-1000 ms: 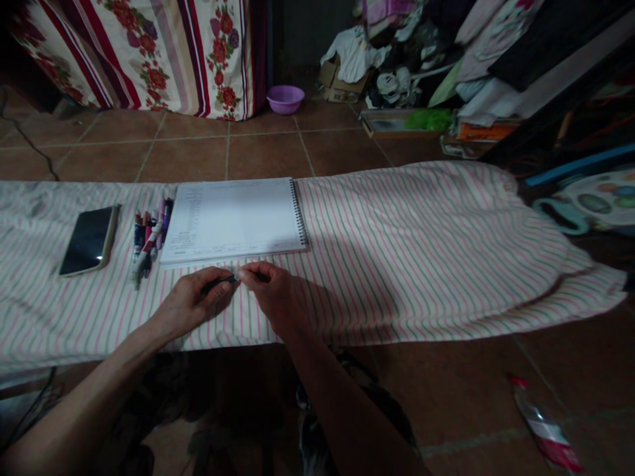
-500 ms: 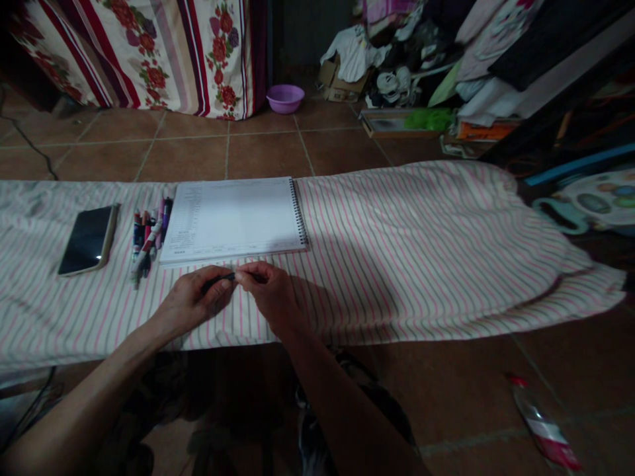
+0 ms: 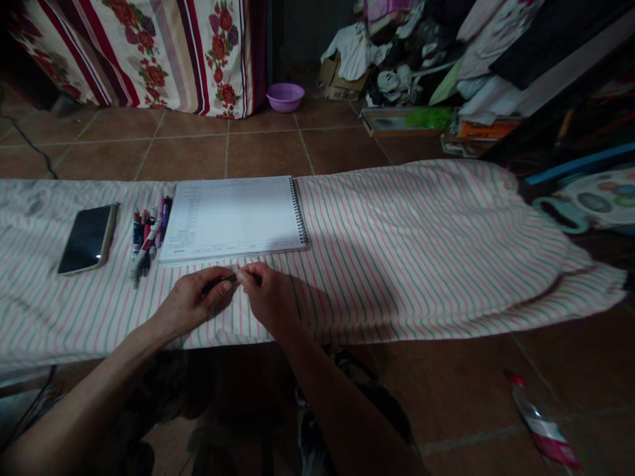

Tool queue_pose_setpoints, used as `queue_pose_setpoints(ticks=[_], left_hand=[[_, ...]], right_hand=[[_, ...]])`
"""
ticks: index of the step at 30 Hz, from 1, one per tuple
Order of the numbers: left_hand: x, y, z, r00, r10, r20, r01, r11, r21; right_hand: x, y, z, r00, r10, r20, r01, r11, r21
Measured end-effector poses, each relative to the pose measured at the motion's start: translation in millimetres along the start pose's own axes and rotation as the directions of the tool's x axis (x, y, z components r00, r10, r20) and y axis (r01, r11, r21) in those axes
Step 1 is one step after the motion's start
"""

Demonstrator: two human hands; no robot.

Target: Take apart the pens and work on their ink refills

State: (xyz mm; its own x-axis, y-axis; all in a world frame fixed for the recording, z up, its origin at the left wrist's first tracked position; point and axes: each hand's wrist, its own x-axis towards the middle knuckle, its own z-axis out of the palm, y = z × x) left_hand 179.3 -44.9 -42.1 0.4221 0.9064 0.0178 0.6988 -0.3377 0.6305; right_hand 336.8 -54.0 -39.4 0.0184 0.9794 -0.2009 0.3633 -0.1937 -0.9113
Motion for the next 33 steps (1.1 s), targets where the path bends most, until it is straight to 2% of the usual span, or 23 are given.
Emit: queue_pose_setpoints(ticks=[5,12,20,26,33], left_hand=[[1,-1,-1,1.000,-0.007,0.006,0.007,1.000,0.005],[-1,-2,-3,1.000,0.024,0.015,-0.024,1.000,-0.018],[-2,-6,-1,0.998,0.058,-0.015,-0.058,0.998,-0.032],[-1,-5,0,0.999,-0.005,-0.039,0.007,0.999,0.044],[-1,2,-5,0.995,-0.096,0.017,0.093,0.989,0.116]], right_hand=[[3,7,3,0.999,-0.036,-0.001,0.035,0.997,-0.075],[0,-3,-4,1.000,-0.029,0.000,0.028,0.976,-0.214],[1,-4,-6,1.000,-0.031,0.004,0.031,0.963,-0.269],[0,-5,-6,0.999,-0.033,0.010,0.035,0.964,-0.263],[1,-3,-5,0.999,-0.037,0.010,0.038,0.972,-0.234]])
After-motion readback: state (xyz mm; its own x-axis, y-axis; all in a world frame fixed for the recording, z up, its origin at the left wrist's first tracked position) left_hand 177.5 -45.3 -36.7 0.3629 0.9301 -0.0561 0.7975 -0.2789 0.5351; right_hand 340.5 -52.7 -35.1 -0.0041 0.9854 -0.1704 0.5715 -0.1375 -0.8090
